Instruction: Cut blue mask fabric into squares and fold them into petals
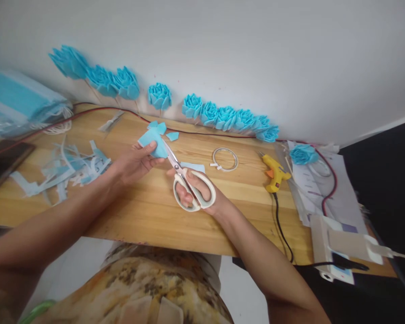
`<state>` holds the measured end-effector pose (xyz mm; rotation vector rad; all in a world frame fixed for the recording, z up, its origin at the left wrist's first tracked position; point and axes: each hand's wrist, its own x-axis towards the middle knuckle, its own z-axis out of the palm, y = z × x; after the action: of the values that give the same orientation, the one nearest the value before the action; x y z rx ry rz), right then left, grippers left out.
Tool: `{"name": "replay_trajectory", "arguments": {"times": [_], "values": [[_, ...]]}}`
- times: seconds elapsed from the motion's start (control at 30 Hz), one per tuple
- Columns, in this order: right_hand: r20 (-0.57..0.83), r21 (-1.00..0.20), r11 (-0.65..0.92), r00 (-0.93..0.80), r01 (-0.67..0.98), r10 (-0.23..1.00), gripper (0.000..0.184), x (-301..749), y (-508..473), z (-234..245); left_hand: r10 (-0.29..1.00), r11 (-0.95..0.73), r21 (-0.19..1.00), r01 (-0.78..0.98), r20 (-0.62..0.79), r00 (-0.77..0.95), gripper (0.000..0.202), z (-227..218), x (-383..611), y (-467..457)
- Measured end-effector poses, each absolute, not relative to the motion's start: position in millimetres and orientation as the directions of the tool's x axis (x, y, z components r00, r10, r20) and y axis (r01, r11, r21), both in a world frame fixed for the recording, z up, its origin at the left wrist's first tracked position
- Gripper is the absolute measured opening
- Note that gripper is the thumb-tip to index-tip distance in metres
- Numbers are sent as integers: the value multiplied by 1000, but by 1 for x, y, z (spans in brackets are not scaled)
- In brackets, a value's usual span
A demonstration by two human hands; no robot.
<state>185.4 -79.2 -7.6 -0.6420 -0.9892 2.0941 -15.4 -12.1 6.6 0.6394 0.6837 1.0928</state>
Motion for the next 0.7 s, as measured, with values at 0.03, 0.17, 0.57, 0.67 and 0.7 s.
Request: {"name": "replay_trajectory", "arguments": {"times": [0.03, 0.17, 0.57, 0.67, 0.7], "values": [[-114, -815, -429, -618, -390, 778, 51, 185, -80, -8, 936, 328, 756, -566, -180, 303, 4, 7, -16, -12], [-51, -860, -350, -619, -371, 784, 58, 183, -82, -2, 936, 328, 752, -572, -180, 301, 4, 6, -15, -12], [-41, -923, -271, -633, -271, 773, 84, 187, -80, 3, 938, 295, 783, -547, -127, 324, 15, 4, -15, -14], [-50, -916, -287, -629, -281, 776, 86, 186, -80, 4, 926, 294, 800, -522, -102, 364, 22, 1, -13, -17], [-56, -914, -291, -624, -281, 780, 86, 186, -80, 5, 918, 306, 804, -509, -108, 382, 24, 0, -12, -18]]}}
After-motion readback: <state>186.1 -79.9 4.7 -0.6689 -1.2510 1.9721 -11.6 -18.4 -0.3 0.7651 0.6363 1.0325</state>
